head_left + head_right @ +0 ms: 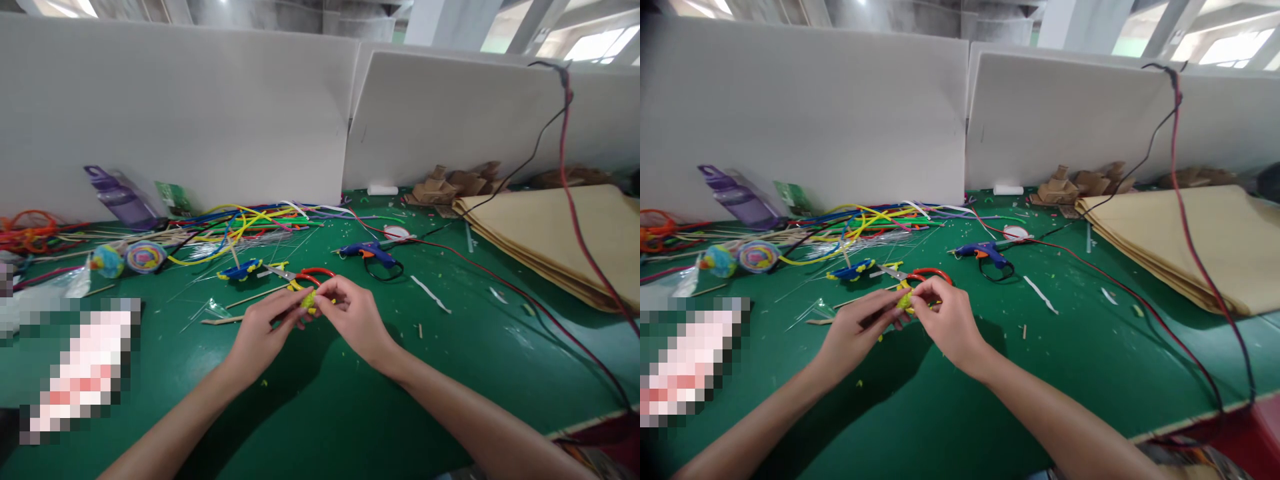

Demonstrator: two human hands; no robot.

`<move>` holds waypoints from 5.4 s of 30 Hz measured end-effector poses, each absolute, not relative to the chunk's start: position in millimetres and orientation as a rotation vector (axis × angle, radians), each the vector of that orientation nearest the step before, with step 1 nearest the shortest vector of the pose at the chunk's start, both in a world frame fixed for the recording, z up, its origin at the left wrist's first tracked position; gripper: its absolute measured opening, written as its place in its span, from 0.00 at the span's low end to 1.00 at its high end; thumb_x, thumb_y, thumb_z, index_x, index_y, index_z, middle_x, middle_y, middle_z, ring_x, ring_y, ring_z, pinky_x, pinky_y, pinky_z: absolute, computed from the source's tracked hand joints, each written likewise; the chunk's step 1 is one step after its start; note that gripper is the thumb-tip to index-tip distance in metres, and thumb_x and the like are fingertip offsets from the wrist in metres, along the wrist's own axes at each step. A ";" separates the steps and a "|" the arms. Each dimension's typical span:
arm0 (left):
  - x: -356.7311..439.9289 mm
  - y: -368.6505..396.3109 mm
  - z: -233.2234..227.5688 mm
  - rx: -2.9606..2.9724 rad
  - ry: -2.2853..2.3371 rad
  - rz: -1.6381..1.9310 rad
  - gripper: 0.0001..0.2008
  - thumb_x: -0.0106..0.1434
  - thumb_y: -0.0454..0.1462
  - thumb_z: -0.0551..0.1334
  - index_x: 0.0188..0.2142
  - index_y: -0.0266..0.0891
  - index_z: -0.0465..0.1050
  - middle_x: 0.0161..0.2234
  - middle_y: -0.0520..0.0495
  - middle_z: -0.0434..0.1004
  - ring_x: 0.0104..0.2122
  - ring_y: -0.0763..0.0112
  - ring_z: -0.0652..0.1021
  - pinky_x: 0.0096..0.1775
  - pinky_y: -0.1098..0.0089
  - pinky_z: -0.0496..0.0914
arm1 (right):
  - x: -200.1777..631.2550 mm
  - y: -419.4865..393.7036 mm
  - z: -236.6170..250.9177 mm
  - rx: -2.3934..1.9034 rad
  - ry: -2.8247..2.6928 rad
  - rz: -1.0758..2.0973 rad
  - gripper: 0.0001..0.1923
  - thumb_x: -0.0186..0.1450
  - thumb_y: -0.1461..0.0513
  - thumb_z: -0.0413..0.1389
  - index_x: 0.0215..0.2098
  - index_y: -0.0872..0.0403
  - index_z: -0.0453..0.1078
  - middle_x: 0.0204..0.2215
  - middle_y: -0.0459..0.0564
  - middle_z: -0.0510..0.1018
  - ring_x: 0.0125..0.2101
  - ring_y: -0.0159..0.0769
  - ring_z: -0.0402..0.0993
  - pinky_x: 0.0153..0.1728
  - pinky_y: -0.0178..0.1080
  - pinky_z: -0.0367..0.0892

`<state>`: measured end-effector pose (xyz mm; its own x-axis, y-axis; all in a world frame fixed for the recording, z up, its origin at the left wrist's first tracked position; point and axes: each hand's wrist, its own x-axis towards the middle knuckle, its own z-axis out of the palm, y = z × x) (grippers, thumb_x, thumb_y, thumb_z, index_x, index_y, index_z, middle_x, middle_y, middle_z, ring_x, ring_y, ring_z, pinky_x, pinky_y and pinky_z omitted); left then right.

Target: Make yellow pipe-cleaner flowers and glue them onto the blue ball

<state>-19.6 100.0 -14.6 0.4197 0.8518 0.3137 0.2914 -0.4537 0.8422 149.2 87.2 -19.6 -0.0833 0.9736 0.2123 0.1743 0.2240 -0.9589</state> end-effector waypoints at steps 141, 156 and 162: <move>-20.8 96.6 -17.5 1.331 0.689 0.633 0.05 0.53 0.32 0.66 0.26 0.34 0.70 0.21 0.51 0.76 0.23 0.75 0.76 0.31 0.72 0.69 | 182.1 97.8 3.9 -0.853 -2.036 1.711 0.04 0.62 0.63 0.51 0.29 0.56 0.63 0.20 0.40 0.62 0.20 0.23 0.54 0.20 0.29 0.51; -13.7 100.5 -14.8 1.353 0.939 0.914 0.08 0.57 0.37 0.64 0.35 0.36 0.74 0.27 0.50 0.78 0.27 0.72 0.78 0.31 0.73 0.73 | 155.4 95.4 -19.8 -1.000 -1.847 0.762 0.06 0.62 0.64 0.50 0.27 0.56 0.63 0.25 0.44 0.68 0.24 0.25 0.62 0.25 0.29 0.58; -11.6 93.8 -13.5 1.408 1.024 1.038 0.06 0.55 0.36 0.65 0.33 0.35 0.77 0.25 0.49 0.79 0.25 0.72 0.78 0.31 0.73 0.74 | 155.6 94.5 -21.3 -0.932 -1.937 0.641 0.06 0.63 0.65 0.50 0.27 0.55 0.62 0.25 0.44 0.66 0.25 0.26 0.61 0.26 0.31 0.58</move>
<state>-11.6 93.8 -13.5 0.2547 0.9652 0.0587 0.0463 -0.0728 0.9963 155.6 94.5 -21.3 -0.3425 0.8061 0.4827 0.3589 0.5870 -0.7257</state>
